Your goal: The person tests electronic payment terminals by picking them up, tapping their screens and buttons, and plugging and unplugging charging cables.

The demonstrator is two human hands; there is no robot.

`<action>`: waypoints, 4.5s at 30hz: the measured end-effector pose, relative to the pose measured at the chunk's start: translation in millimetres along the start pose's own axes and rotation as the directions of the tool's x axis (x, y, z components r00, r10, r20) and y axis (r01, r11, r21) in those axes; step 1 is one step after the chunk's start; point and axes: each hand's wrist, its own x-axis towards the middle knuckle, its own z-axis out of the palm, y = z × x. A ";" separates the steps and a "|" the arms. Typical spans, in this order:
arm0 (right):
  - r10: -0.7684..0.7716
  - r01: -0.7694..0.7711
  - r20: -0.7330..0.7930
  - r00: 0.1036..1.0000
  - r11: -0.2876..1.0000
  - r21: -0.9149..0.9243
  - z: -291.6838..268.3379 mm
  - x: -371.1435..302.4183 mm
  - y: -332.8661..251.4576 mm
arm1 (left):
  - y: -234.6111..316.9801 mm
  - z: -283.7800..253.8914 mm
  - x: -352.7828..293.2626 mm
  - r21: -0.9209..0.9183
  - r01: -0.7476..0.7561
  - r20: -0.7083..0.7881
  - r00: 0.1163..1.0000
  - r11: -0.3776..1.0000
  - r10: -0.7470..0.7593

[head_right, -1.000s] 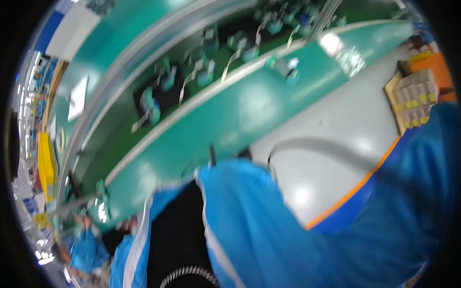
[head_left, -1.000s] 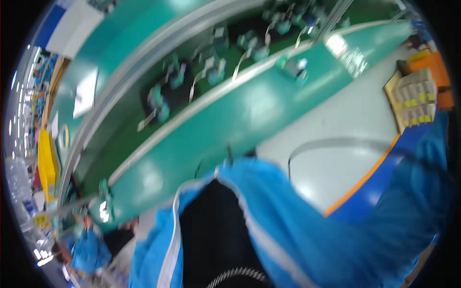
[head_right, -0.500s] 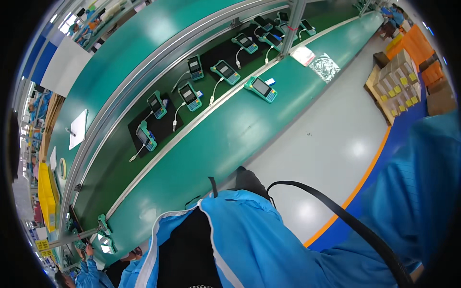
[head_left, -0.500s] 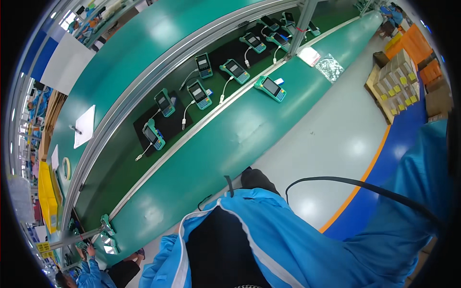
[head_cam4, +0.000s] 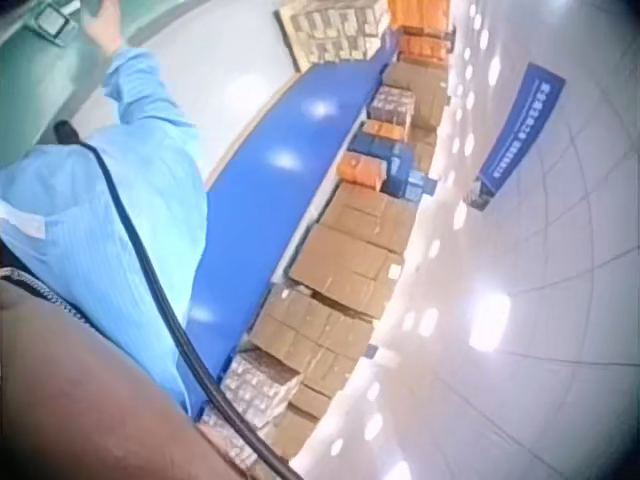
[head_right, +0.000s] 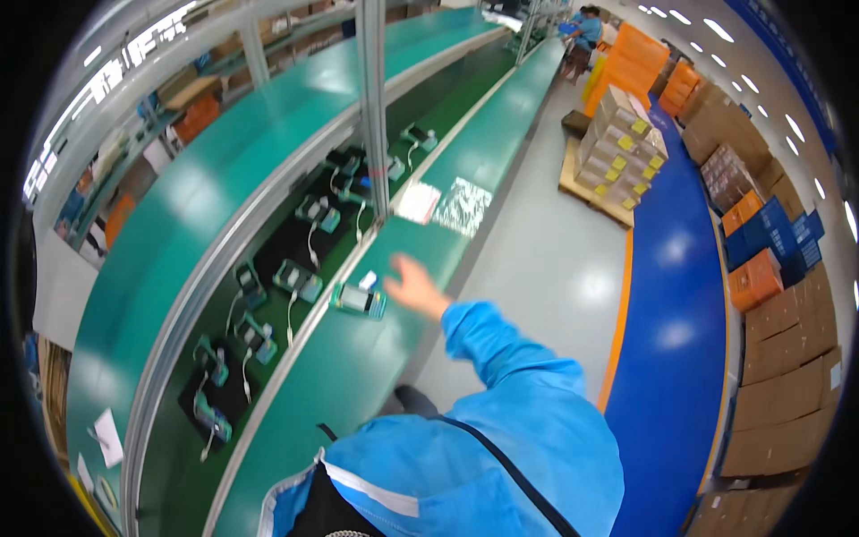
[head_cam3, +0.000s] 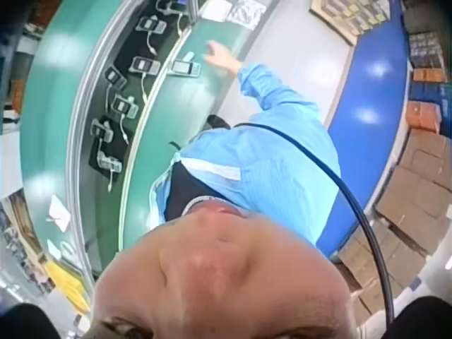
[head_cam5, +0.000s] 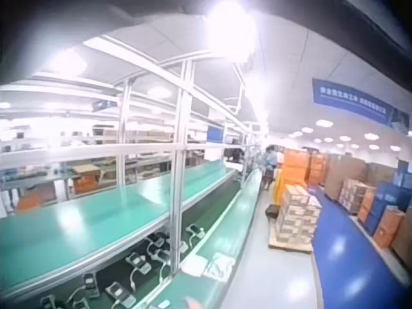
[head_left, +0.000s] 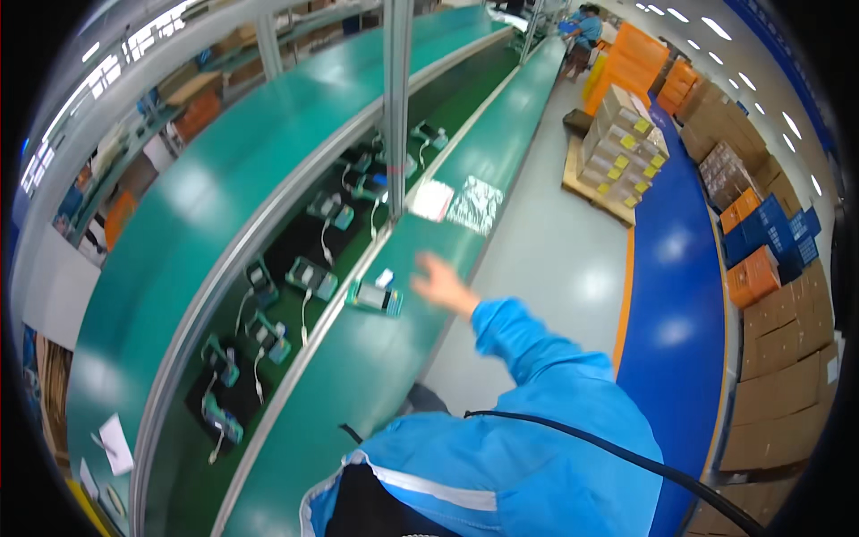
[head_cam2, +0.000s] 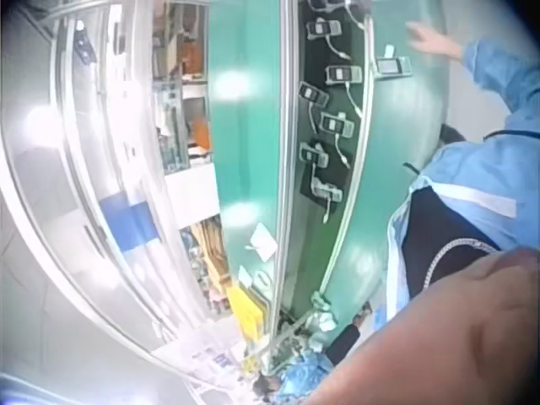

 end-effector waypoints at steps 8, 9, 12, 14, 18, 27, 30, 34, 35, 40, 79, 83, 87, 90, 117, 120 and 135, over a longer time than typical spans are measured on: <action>0.063 0.080 0.399 0.915 0.940 -0.331 126.6 -18.3 68.6 | 45.7 3.1 30.0 0.371 -0.049 -0.176 0.977 0.927 0.122; 0.059 0.080 0.397 0.916 0.942 -0.325 130.9 -8.1 71.1 | 45.8 1.7 28.7 0.408 -0.051 -0.186 0.973 0.912 0.137; 0.164 0.046 0.483 0.860 0.918 -0.394 148.3 8.4 72.6 | 40.3 0.3 6.5 0.550 -0.061 -0.217 0.953 0.833 0.213; 0.122 0.093 0.520 0.845 0.925 -0.367 152.4 15.4 67.3 | 33.6 3.0 -31.1 0.715 -0.050 -0.235 0.922 0.697 0.307; 0.050 0.042 0.477 0.878 0.983 -0.180 154.2 18.8 73.2 | 39.6 -6.9 -77.6 0.858 0.013 -0.212 0.919 0.513 0.332; -0.351 0.158 0.788 0.506 0.936 0.315 209.7 -119.7 -207.3 | 103.0 -127.1 -137.8 -0.950 0.043 -0.195 0.692 0.309 -0.695; -0.590 0.121 0.691 0.418 0.790 0.601 237.4 -203.1 -310.1 | 86.4 -156.7 -164.0 -0.991 -0.010 -0.103 0.692 0.134 -0.714; -0.651 -0.049 0.661 0.372 0.698 0.715 254.0 -306.0 -430.1 | 35.6 -190.4 -226.3 -0.999 0.023 -0.001 0.729 0.026 -0.685; -0.684 -0.033 0.629 0.369 0.667 0.745 259.8 -329.6 -443.4 | 26.9 -199.8 -237.0 -0.999 -0.035 -0.030 0.698 0.008 -0.715; -0.710 0.093 0.618 0.338 0.678 0.729 266.1 -397.1 -494.5 | -33.0 -212.8 -282.0 -0.999 0.004 0.035 0.668 -0.044 -0.743; -0.214 0.218 0.045 0.976 0.942 -0.255 611.4 -210.6 -329.3 | -312.4 -235.0 -309.5 -0.986 0.122 -0.024 0.567 0.112 -0.824; 0.269 -0.443 0.489 0.830 0.850 0.285 597.2 -199.7 -256.0 | -322.1 -239.7 -288.6 -0.958 0.207 -0.017 0.646 0.197 -0.763; 0.335 -0.530 0.521 0.785 0.799 0.284 600.0 -202.8 -268.8 | -325.7 -242.8 -268.1 -0.948 0.231 -0.011 0.663 0.218 -0.749; 0.375 -0.589 0.533 0.759 0.743 0.316 601.9 -202.9 -268.5 | -330.8 -238.7 -264.8 -0.956 0.213 0.003 0.690 0.200 -0.723; -0.499 -0.680 0.725 -0.475 0.731 0.058 522.6 -517.0 -696.8 | -375.1 -349.6 -239.0 -0.944 0.100 0.312 0.590 -0.315 -0.745; -0.514 -0.574 0.661 -0.547 0.805 0.152 533.2 -541.3 -674.8 | -372.4 -325.8 -258.1 -0.946 0.145 0.315 0.629 -0.290 -0.711; 0.073 -0.055 0.071 0.995 0.972 -0.230 629.2 -232.0 -336.4 | -395.1 -281.7 -269.7 -0.936 -0.211 0.068 0.678 -0.283 -0.731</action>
